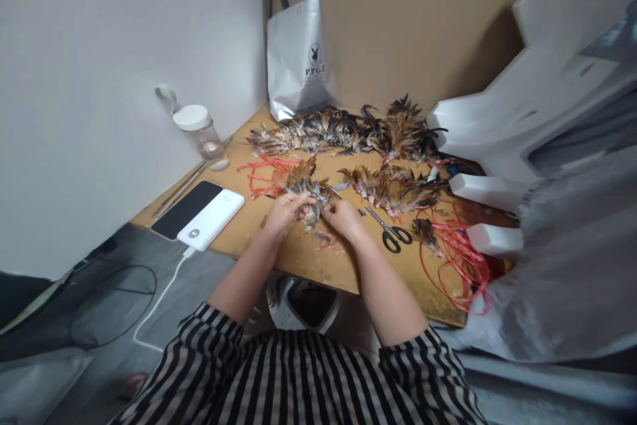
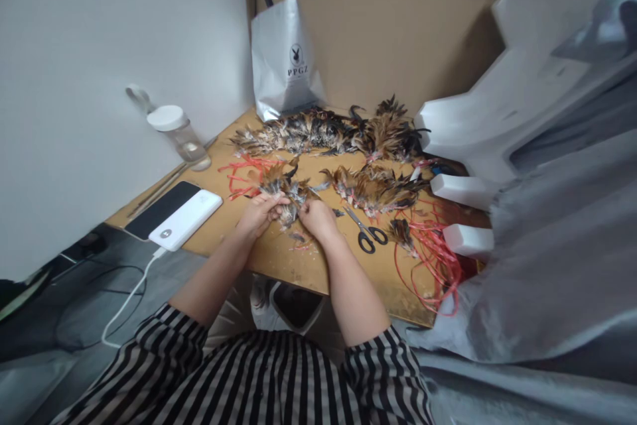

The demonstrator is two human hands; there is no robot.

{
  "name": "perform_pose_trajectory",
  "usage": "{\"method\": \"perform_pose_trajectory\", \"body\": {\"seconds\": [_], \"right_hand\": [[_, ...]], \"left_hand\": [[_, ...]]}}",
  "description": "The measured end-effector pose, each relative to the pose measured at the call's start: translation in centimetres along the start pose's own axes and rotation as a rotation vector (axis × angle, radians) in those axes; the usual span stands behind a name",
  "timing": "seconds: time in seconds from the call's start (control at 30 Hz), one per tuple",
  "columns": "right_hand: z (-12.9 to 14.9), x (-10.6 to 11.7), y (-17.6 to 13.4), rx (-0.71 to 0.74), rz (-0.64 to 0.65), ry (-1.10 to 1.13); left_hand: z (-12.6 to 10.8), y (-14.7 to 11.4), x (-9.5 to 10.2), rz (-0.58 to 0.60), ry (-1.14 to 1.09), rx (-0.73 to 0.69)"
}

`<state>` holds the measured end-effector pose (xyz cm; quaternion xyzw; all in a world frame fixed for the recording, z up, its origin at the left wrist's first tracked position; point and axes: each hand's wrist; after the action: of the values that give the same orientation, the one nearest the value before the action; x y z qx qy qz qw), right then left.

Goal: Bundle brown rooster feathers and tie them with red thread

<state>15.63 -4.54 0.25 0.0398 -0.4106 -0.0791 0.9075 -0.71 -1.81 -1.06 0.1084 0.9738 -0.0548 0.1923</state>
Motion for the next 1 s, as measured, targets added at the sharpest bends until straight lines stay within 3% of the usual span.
{"method": "perform_pose_trajectory", "body": {"seconds": [0.23, 0.33, 0.8, 1.0], "right_hand": [[0.9, 1.0, 0.2, -0.175, 0.026, 0.716], [1.6, 0.9, 0.1, -0.208, -0.018, 0.913], [2.4, -2.1, -0.6, -0.084, -0.170, 0.965], [2.6, -1.9, -0.6, -0.112, -0.140, 1.001]], "left_hand": [[0.0, -0.2, -0.1, 0.027, 0.078, 0.037], [0.1, -0.3, -0.2, 0.063, 0.127, 0.056], [0.8, -0.1, -0.4, 0.134, 0.120, 0.070], [0.3, -0.3, -0.5, 0.130, 0.111, 0.094]]}}
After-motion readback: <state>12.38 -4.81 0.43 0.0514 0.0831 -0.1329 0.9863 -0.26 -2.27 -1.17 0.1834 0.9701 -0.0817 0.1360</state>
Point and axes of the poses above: each hand's wrist, its own y-axis towards the middle knuckle, its own x-axis out of the back of the hand, z = x × y, and after that the axes turned 4 degrees about -z, right-handed
